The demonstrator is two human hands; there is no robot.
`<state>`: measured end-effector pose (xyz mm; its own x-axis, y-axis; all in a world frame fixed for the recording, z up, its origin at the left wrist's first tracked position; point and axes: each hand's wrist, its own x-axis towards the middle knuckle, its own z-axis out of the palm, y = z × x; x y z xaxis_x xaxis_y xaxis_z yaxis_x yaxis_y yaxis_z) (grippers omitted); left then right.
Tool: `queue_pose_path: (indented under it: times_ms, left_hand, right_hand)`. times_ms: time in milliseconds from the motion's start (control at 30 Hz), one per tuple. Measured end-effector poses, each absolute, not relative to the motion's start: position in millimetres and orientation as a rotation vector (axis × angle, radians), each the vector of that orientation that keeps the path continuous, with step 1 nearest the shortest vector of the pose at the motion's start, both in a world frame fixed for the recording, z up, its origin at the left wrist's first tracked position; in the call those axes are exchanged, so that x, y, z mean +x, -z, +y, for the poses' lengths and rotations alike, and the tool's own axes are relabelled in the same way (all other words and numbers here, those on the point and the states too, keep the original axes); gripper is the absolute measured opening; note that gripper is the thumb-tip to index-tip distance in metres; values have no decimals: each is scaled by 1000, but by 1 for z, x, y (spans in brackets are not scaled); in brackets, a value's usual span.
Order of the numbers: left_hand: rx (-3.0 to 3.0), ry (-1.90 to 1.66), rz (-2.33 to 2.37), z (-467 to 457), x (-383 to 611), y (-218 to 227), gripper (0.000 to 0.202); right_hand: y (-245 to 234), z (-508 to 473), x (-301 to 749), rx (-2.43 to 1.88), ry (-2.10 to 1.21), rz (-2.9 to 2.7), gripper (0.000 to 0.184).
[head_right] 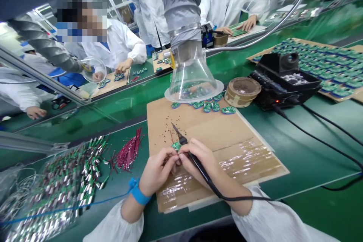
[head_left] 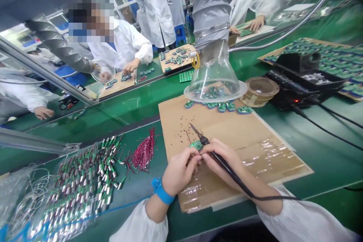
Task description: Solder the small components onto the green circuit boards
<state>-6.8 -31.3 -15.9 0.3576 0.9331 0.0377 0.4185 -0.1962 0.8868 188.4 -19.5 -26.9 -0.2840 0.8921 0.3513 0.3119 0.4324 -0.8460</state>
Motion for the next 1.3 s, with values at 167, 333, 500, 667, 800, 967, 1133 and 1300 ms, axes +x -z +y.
queue_pose_path:
  times_ms: [167, 333, 500, 667, 800, 967, 1133, 1300]
  left_hand:
    - [1557, -838, 1145, -35, -5, 19, 20]
    - [1505, -859, 1165, -37, -4, 18, 19]
    - [1713, -726, 1269, -37, -6, 12, 17]
    - [1825, -715, 1315, -36, -12, 9, 16]
    - [1784, -827, 1462, -27, -17, 11, 17]
    - [1754, -871, 1548, -17, -11, 14, 14]
    - [1847, -821, 1502, -15, -2, 14, 12]
    - [1947, -819, 1532, -9, 2, 11, 13]
  right_hand:
    - [25, -21, 189, -1003, -906, -1749, 11]
    - [27, -22, 190, -1006, -953, -1738, 12]
    - [34, -23, 190, -1036, -906, -1826, 11]
    - [31, -20, 189, -1040, -890, -1871, 11]
    - [28, -14, 214, -1113, -804, -1813, 11]
    - [29, -4, 270, -1283, -803, -1779, 25]
    - [13, 14, 278, -1195, -986, -1558, 30]
    - [20, 38, 263, -1090, -1173, -1292, 26]
